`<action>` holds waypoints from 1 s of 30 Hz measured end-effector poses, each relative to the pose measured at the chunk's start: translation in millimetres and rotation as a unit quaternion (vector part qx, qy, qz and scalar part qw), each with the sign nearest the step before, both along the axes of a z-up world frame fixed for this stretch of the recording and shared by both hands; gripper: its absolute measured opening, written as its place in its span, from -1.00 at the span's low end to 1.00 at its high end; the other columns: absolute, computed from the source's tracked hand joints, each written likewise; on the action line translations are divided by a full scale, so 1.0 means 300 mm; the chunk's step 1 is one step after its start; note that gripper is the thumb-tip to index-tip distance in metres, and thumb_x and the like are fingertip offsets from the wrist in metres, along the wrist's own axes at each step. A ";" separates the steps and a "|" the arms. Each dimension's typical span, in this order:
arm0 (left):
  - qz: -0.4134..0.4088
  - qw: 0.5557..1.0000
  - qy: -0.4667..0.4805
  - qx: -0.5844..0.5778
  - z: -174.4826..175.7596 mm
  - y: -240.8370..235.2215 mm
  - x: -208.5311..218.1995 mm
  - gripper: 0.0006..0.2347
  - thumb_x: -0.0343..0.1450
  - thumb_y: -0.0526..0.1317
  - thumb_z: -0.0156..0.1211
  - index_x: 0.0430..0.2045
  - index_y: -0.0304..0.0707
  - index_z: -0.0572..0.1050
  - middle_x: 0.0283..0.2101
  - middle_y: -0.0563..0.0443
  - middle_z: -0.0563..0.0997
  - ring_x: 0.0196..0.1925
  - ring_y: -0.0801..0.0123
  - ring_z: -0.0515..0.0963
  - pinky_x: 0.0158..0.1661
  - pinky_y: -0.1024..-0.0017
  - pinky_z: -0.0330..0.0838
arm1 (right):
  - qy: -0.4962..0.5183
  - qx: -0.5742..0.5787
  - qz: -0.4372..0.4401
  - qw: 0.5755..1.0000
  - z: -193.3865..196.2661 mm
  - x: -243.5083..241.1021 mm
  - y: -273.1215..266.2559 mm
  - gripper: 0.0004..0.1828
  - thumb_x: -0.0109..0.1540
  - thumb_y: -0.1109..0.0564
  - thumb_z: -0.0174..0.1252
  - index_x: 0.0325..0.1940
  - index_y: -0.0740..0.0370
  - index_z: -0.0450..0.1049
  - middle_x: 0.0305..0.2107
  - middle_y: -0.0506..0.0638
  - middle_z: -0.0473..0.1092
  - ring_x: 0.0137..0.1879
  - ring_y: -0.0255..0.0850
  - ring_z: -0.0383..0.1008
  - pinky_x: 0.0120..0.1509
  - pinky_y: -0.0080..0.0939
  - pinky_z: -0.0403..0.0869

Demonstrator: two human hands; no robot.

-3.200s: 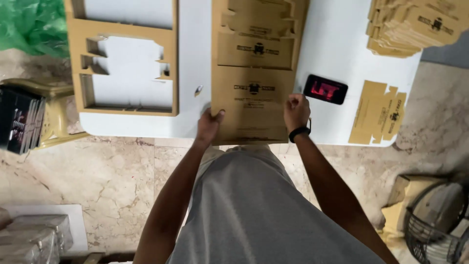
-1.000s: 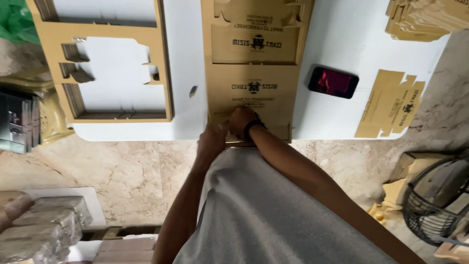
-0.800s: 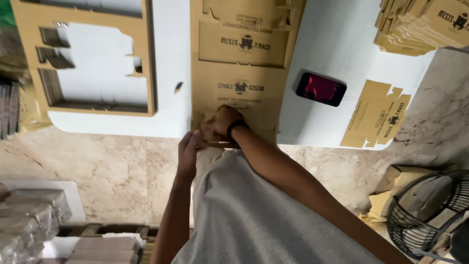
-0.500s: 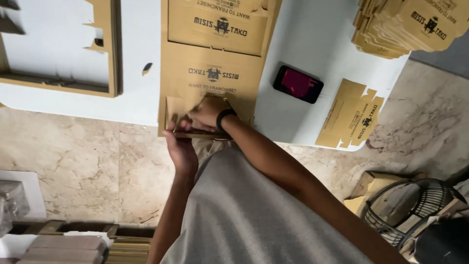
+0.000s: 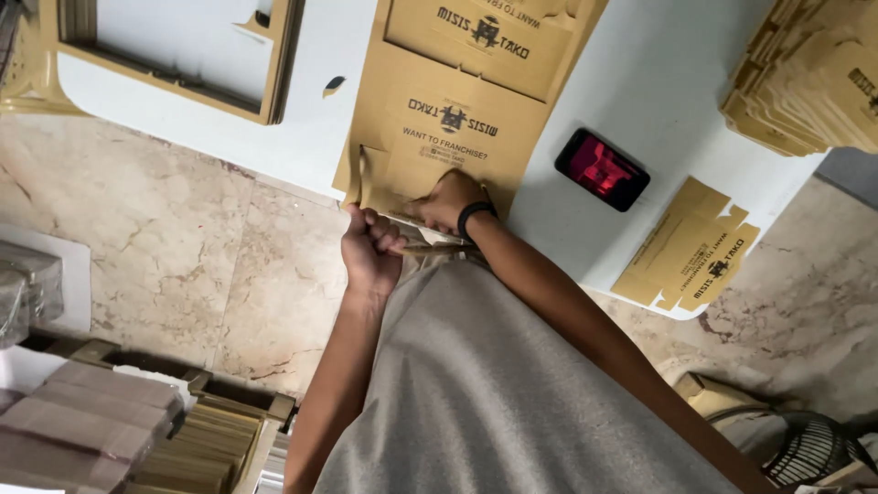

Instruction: Folding and stacking cardboard packaging materials on a table.

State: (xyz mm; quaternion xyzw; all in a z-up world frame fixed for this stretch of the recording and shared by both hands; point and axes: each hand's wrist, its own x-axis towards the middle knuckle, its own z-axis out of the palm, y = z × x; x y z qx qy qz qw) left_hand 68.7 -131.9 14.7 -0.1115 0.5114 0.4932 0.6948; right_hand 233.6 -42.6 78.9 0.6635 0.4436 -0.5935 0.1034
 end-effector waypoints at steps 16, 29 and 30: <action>-0.307 0.845 0.437 0.001 -0.061 0.154 -0.251 -0.64 0.46 -0.06 0.36 -0.05 -0.26 0.36 -0.41 -0.12 0.60 -0.42 0.28 0.69 -0.35 0.38 0.66 | 0.174 0.015 -0.255 0.951 -0.293 0.338 -0.282 -0.62 0.32 -0.13 0.21 -0.34 0.24 0.54 -0.73 0.04 0.40 -0.69 -0.28 0.41 -0.63 -0.37 0.31; -0.768 0.297 0.564 0.060 0.135 0.438 -0.220 -0.56 0.47 -0.01 0.05 0.18 -0.17 0.19 -0.06 -0.35 0.59 0.05 -0.22 0.60 0.00 -0.16 0.50 | 0.185 -0.076 -0.517 0.833 -0.225 0.120 -0.581 -0.37 0.34 -0.24 0.03 0.10 0.43 0.46 -0.22 0.45 0.46 -0.18 0.15 0.53 -0.09 0.05 0.51; -0.745 0.331 0.573 0.087 0.188 0.443 -0.198 -0.40 0.47 0.04 0.08 0.36 -0.27 0.11 0.13 -0.42 0.48 0.21 -0.30 0.48 0.09 -0.22 0.45 | 0.200 -0.093 -0.556 0.802 -0.314 0.077 -0.604 -0.40 0.29 -0.34 0.13 0.01 0.27 0.49 -0.45 0.27 0.50 -0.49 -0.01 0.56 -0.44 -0.12 0.58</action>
